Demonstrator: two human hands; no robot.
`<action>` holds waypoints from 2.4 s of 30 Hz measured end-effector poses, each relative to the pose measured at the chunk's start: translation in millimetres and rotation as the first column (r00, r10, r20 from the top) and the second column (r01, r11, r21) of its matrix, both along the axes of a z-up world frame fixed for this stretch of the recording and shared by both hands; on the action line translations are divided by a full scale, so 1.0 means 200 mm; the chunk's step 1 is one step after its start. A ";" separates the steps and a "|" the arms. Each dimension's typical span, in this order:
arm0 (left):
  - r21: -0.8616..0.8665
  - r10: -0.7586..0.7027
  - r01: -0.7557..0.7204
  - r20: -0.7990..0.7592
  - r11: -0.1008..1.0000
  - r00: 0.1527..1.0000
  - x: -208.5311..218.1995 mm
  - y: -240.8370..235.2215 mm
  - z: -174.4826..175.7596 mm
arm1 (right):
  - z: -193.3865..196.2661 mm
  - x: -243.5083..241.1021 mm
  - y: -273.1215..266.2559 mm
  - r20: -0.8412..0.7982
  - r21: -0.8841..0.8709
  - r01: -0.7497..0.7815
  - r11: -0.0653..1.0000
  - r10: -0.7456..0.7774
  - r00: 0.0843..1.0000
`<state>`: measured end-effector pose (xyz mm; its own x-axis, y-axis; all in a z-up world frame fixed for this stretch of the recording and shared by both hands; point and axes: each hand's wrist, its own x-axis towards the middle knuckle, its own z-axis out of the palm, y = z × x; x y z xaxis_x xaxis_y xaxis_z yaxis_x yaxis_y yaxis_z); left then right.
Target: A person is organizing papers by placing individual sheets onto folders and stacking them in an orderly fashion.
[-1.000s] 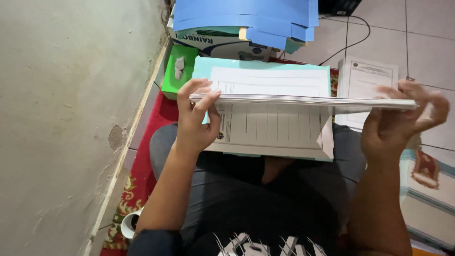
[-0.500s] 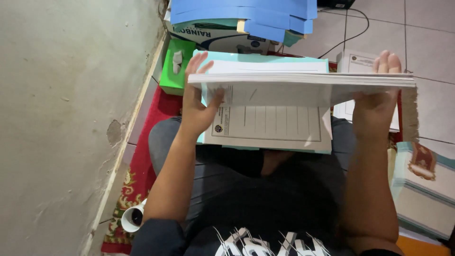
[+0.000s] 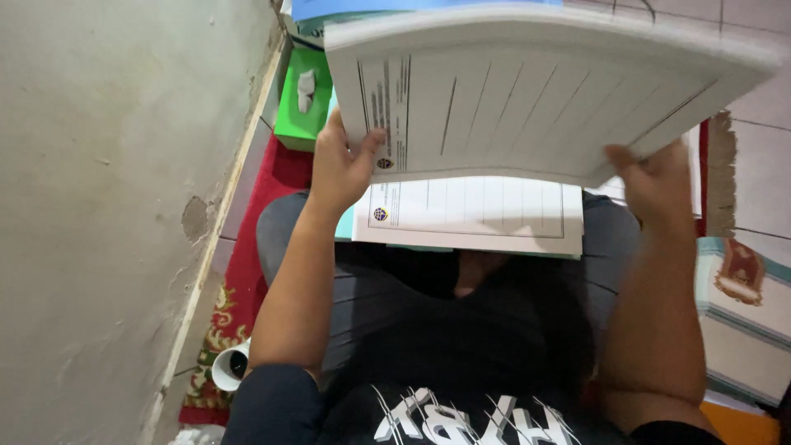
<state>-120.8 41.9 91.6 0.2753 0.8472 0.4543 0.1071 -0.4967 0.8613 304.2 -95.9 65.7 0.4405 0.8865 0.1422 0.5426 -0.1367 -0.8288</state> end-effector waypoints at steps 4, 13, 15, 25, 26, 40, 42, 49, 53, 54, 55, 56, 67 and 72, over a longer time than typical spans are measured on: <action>-0.115 -0.117 0.133 0.134 0.984 0.984 -0.03 -0.12 0.21 | 0.36 -0.19 -0.14 0.101 0.285 -0.188 0.940 0.165 0.981; -0.444 0.018 -0.181 -0.346 0.877 0.938 -0.01 -0.16 -0.20 | 0.06 -0.27 -0.10 -0.273 -0.271 -0.108 0.956 0.031 0.962; -0.425 0.032 -0.186 -0.344 0.886 0.938 0.00 -0.15 -0.16 | 0.14 -0.31 -0.08 -0.277 -0.290 -0.095 0.952 0.011 0.961; 0.130 0.170 -0.119 -0.524 0.984 0.834 -0.19 -0.23 -0.26 | 0.22 -0.41 -0.24 0.205 -0.347 0.078 0.935 -0.006 0.979; 0.130 0.169 -0.117 -0.527 0.985 0.833 -0.21 -0.26 -0.28 | 0.23 -0.40 -0.27 0.202 -0.347 0.078 0.934 -0.007 0.979; -0.126 -0.140 0.084 -0.539 0.988 0.831 -0.24 -0.27 -0.54 | 0.00 -0.32 -0.35 0.096 -0.299 -0.129 0.945 0.164 0.982; -0.140 -0.140 0.079 -0.512 0.987 0.847 -0.23 -0.27 -0.53 | -0.02 -0.31 -0.32 0.106 -0.364 -0.163 0.917 0.215 0.971; -0.201 -0.145 0.080 -0.334 0.976 0.931 -0.20 -0.26 -0.49 | -0.10 -0.28 -0.28 0.113 -0.224 -0.209 0.952 0.238 0.965; -0.114 -0.110 0.077 -0.320 0.990 0.941 -0.19 -0.25 -0.54 | -0.11 -0.29 -0.27 0.061 -0.157 -0.214 0.964 0.225 0.972; -0.098 -0.093 0.064 -0.327 0.993 0.940 -0.19 -0.25 -0.55 | -0.13 -0.28 -0.28 0.081 -0.147 -0.218 0.965 0.231 0.969; -0.083 -0.077 0.052 -0.333 0.995 0.940 -0.19 -0.26 -0.56 | -0.14 -0.26 -0.28 0.101 -0.138 -0.222 0.965 0.236 0.966; -0.081 -0.075 0.051 -0.333 0.995 0.940 -0.20 -0.26 -0.52 | -0.10 -0.28 -0.27 0.101 -0.136 -0.223 0.965 0.237 0.966; -0.678 0.111 0.579 0.687 0.453 0.718 0.04 0.22 -0.54 | -0.14 -0.24 0.10 -0.815 0.125 -0.185 0.975 0.207 0.541; -0.650 0.043 0.460 0.603 0.605 0.797 0.04 0.17 -0.59 | -0.24 -0.29 0.10 -0.657 0.243 -0.300 0.922 0.385 0.648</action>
